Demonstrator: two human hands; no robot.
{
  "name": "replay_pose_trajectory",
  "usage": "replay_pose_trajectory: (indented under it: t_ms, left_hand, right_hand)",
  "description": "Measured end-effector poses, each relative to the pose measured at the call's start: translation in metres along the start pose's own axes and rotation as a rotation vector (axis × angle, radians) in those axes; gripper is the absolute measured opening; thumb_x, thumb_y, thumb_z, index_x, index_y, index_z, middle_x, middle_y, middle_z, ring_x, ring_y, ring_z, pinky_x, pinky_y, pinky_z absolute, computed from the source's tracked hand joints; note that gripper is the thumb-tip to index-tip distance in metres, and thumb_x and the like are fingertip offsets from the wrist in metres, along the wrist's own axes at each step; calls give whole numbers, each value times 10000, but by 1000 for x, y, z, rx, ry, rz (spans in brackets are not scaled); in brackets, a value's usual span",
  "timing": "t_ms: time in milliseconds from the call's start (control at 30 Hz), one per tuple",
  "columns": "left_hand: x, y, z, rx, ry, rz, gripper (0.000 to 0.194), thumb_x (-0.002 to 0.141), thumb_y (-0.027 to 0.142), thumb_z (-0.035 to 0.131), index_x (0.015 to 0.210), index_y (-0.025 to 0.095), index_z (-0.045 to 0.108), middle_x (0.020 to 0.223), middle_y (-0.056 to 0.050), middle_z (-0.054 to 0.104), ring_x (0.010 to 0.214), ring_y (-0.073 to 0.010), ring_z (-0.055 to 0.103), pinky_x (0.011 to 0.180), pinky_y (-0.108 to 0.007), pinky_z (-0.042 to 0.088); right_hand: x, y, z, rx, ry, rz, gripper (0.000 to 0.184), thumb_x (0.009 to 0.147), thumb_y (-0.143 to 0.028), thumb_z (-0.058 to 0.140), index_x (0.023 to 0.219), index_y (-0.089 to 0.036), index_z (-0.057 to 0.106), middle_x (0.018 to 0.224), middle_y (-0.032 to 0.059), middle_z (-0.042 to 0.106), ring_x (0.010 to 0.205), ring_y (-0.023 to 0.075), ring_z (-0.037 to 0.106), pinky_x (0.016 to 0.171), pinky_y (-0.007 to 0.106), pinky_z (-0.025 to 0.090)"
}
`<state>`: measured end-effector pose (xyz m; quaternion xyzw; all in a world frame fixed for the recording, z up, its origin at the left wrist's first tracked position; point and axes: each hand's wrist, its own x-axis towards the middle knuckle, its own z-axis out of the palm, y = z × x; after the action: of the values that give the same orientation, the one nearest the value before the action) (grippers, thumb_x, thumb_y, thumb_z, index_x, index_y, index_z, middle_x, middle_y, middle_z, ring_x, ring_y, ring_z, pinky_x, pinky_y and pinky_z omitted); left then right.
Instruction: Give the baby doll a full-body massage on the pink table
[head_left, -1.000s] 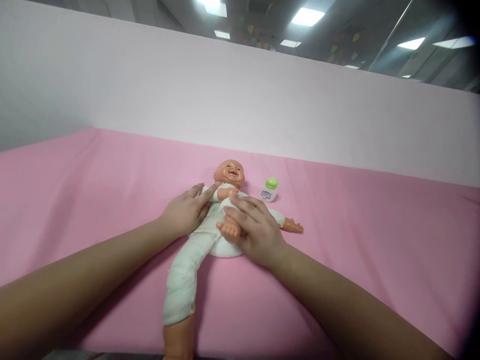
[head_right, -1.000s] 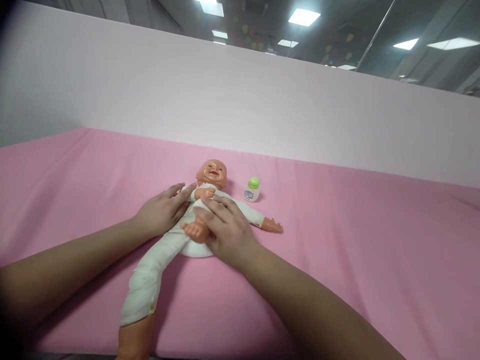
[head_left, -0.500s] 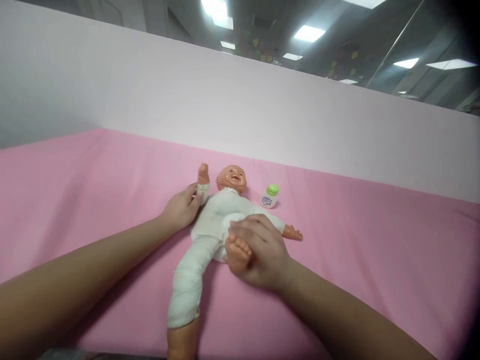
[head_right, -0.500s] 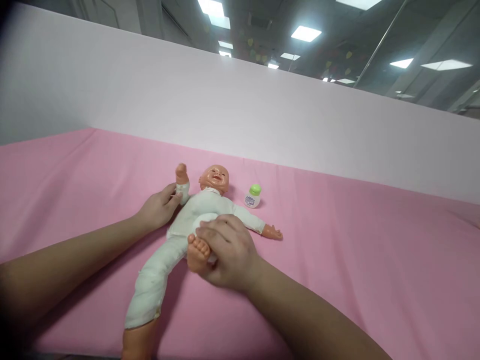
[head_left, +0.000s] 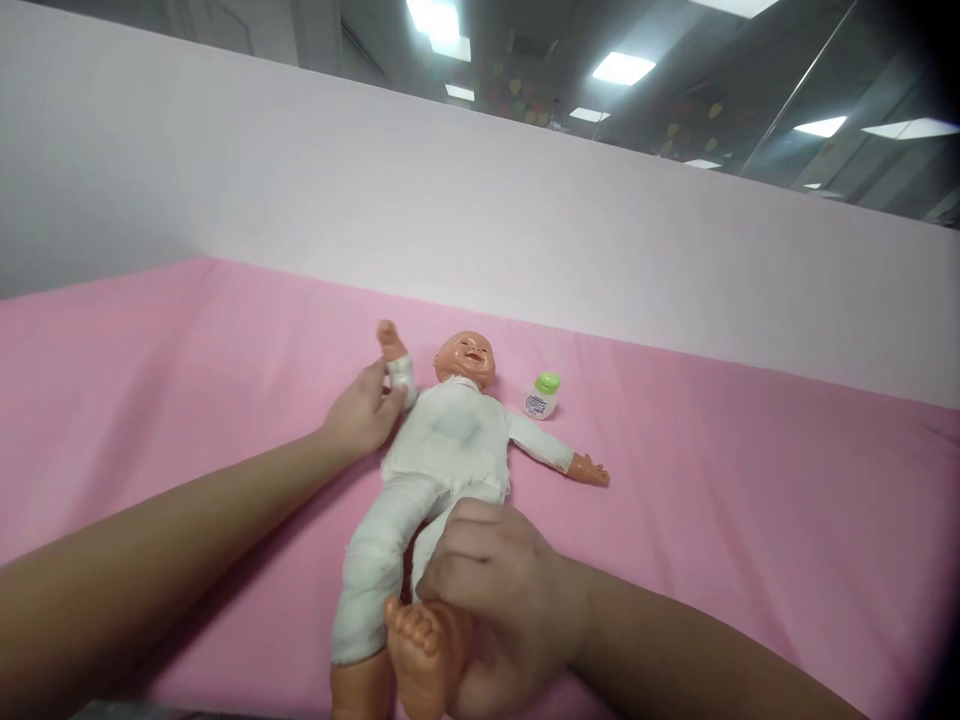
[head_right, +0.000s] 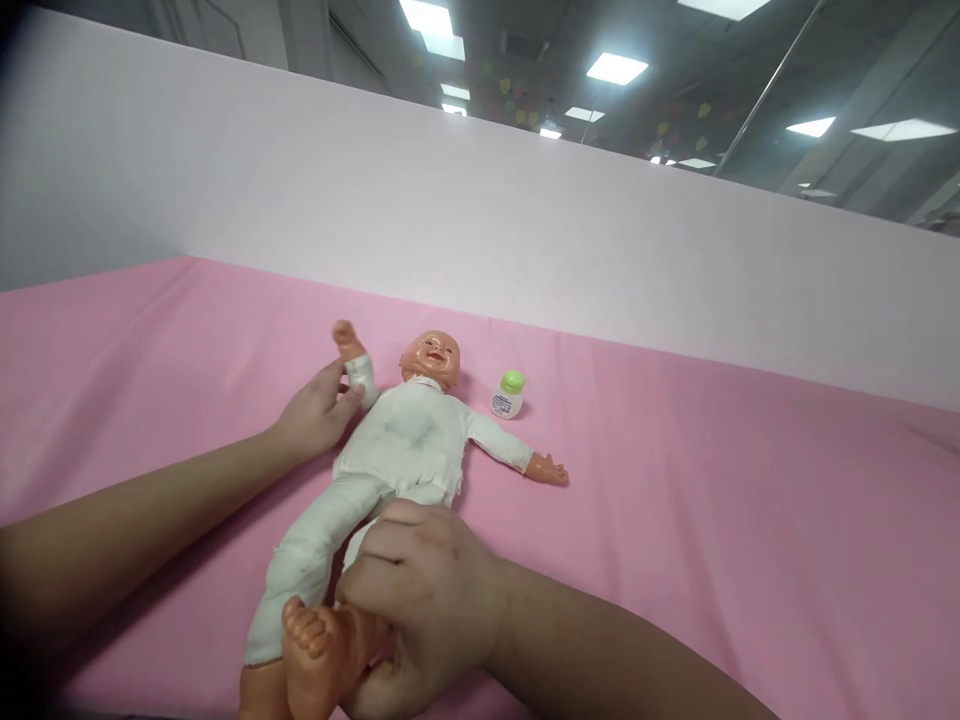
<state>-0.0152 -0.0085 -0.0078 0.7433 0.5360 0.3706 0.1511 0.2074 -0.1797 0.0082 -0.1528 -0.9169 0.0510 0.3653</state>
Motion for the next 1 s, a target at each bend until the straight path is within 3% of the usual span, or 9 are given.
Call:
replay_pose_trajectory:
  t_ms: [100, 167, 333, 500, 667, 800, 900, 1000]
  left_hand:
    - [-13, 14, 6, 298, -88, 351, 545, 1042, 429, 379, 1557, 250, 398, 1467, -143, 545, 1262, -327, 600, 1046, -484, 501]
    - [-18, 19, 7, 434, -116, 449, 543, 1057, 372, 348, 1591, 276, 371, 1504, -134, 517, 1295, -326, 577, 1063, -472, 491]
    - [-21, 21, 5, 559, -95, 472, 550, 1049, 310, 376, 1598, 273, 381, 1500, -142, 527, 1232, -315, 614, 1008, -444, 522]
    - [-20, 20, 6, 540, -76, 473, 559, 1054, 329, 365, 1607, 248, 377, 1484, -150, 544, 1230, -322, 621, 1024, -458, 513]
    - [-16, 21, 5, 343, -103, 351, 546, 1044, 374, 368, 1583, 287, 393, 1449, -99, 585, 1203, -283, 645, 962, -402, 527]
    - [-8, 16, 0, 121, -88, 105, 476, 1024, 463, 392, 1448, 282, 510, 1181, -55, 728, 1000, -265, 706, 823, -369, 519]
    - [1, 5, -3, 49, -38, -131, 407, 995, 513, 411, 1229, 249, 614, 1008, -50, 751, 901, -276, 702, 740, -364, 488]
    - [9, -6, -3, 0, -3, -261, 378, 965, 537, 427, 974, 228, 644, 894, -61, 736, 827, -283, 681, 687, -366, 465]
  right_hand:
    - [0, -2, -8, -75, 206, -29, 294, 784, -284, 640, 1060, -183, 616, 937, 57, 712, 798, 182, 654, 762, 352, 562]
    - [-2, 2, -14, -212, 259, -33, 366, 844, -291, 667, 1192, -186, 631, 1129, 108, 713, 951, 231, 674, 862, 407, 583]
    - [-6, 43, -20, -417, 316, 183, 450, 884, -247, 728, 1323, -239, 628, 1429, 131, 606, 1256, 299, 605, 1065, 502, 520]
    - [-10, 79, -19, -367, 316, 432, 437, 926, -230, 633, 1360, -263, 601, 1382, 94, 660, 1263, 282, 621, 1077, 519, 509]
    - [-11, 67, -20, -361, 323, 362, 395, 894, -247, 675, 1288, -260, 644, 1391, 101, 641, 1245, 289, 618, 1073, 523, 507]
    - [-5, 37, -23, -293, 305, 185, 426, 834, -260, 714, 1252, -226, 636, 1260, 119, 689, 1096, 280, 665, 962, 495, 556]
    - [1, 12, -22, -180, 220, 70, 401, 806, -262, 665, 1199, -200, 618, 1090, 95, 728, 942, 240, 684, 861, 435, 572]
    - [2, -2, -12, -67, 28, 50, 291, 729, -288, 634, 1008, -208, 618, 888, 32, 705, 781, 188, 641, 777, 365, 559]
